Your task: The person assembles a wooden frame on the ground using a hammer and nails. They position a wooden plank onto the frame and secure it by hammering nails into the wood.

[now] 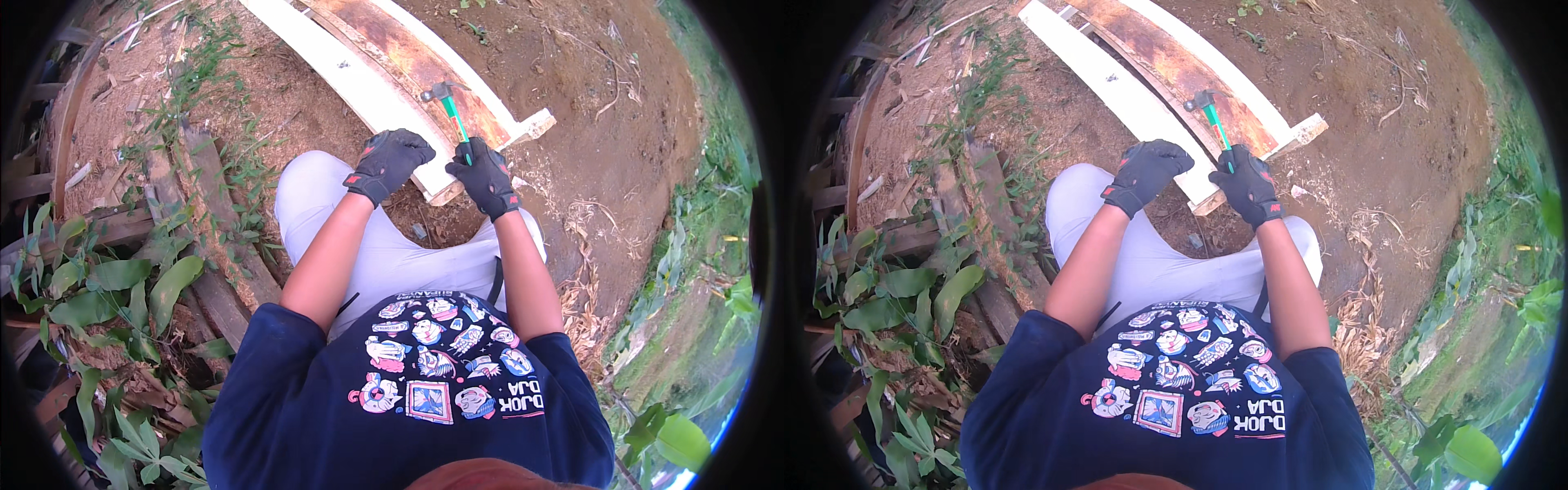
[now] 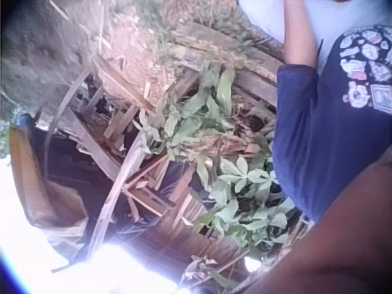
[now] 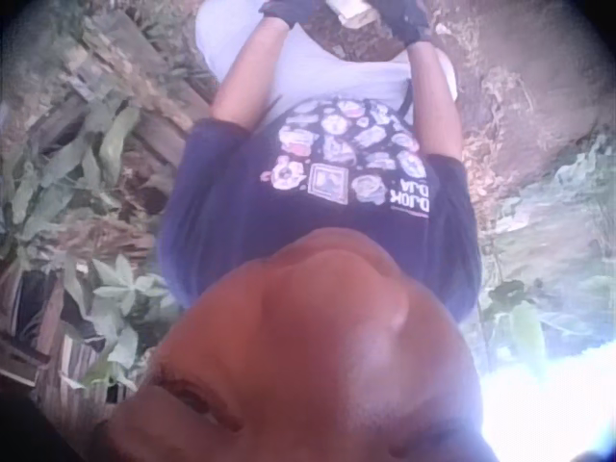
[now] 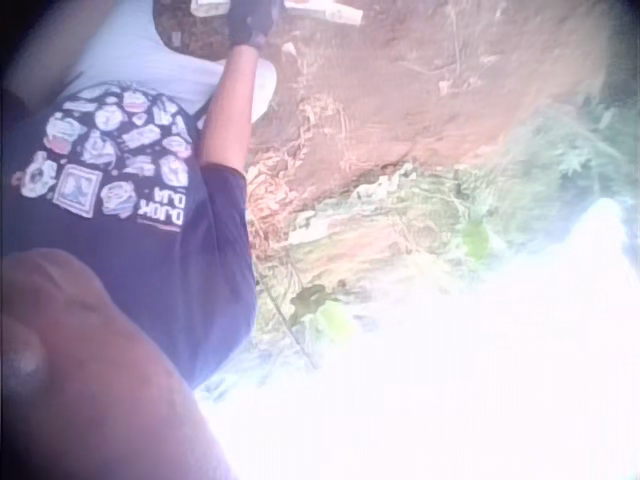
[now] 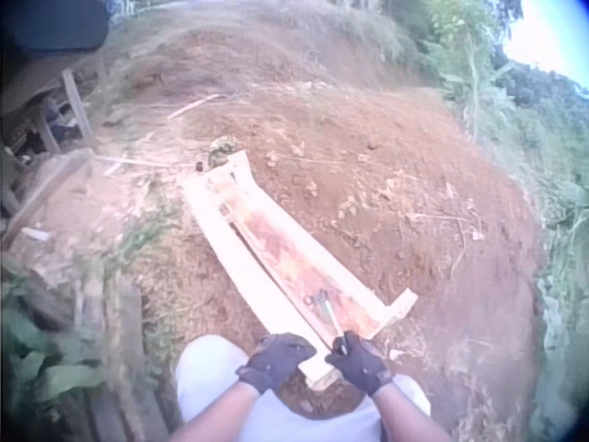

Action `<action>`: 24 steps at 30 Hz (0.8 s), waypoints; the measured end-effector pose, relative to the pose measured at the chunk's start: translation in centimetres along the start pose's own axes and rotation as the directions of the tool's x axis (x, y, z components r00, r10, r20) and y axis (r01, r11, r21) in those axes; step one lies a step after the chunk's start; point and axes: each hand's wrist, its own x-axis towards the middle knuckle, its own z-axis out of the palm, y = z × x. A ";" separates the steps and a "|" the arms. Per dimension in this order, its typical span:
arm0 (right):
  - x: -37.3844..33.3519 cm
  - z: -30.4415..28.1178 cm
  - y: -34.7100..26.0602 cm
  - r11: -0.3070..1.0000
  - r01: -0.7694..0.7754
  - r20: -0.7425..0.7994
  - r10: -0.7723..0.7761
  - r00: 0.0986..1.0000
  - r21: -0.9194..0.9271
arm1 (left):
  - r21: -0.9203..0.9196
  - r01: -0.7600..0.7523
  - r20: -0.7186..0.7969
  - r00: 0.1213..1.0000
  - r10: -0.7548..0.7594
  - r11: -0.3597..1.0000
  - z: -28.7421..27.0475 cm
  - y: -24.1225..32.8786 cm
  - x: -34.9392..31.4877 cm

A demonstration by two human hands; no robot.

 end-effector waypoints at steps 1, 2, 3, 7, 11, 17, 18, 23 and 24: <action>0.1 -0.2 0.2 1.000 0.014 0.016 -0.014 1.000 0.013 | -0.035 -0.017 -0.018 1.000 0.016 0.999 0.8 0.1 -0.3; 0.1 0.0 0.5 0.999 0.027 0.041 -0.028 0.999 0.026 | -0.018 0.003 -0.015 1.000 -0.003 1.000 1.6 0.3 -0.6; 0.3 -0.1 0.8 0.998 0.039 0.067 -0.041 0.997 0.039 | -0.006 0.005 0.000 1.000 -0.005 1.000 2.9 -0.5 -0.9; 1.4 -0.7 1.2 0.998 0.038 0.136 -0.044 0.990 0.043 | -0.029 0.067 -0.021 0.998 -0.067 0.997 5.0 0.2 -1.6; 1.8 -0.9 1.3 0.999 -0.031 0.212 0.022 0.977 0.040 | -0.045 0.123 -0.100 0.987 -0.127 0.991 7.1 0.0 -1.5; 2.2 -2.0 0.5 0.995 -0.026 0.273 -0.002 0.962 0.099 | -0.092 0.256 -0.171 0.948 -0.269 0.962 8.2 -0.4 -1.3; 2.4 -1.7 1.2 0.995 0.013 0.239 -0.036 0.970 0.097 | -0.118 0.304 -0.127 0.940 -0.318 0.945 7.8 0.4 -1.3; 1.9 -2.3 0.7 0.986 -0.009 0.228 -0.030 0.973 0.166 | -0.136 0.181 -0.201 0.958 -0.206 0.974 8.4 0.2 -1.7; 1.9 -2.5 0.7 0.988 -0.012 0.245 -0.027 0.969 0.155 | -0.105 0.120 -0.218 0.966 -0.140 0.987 9.0 -0.3 -1.8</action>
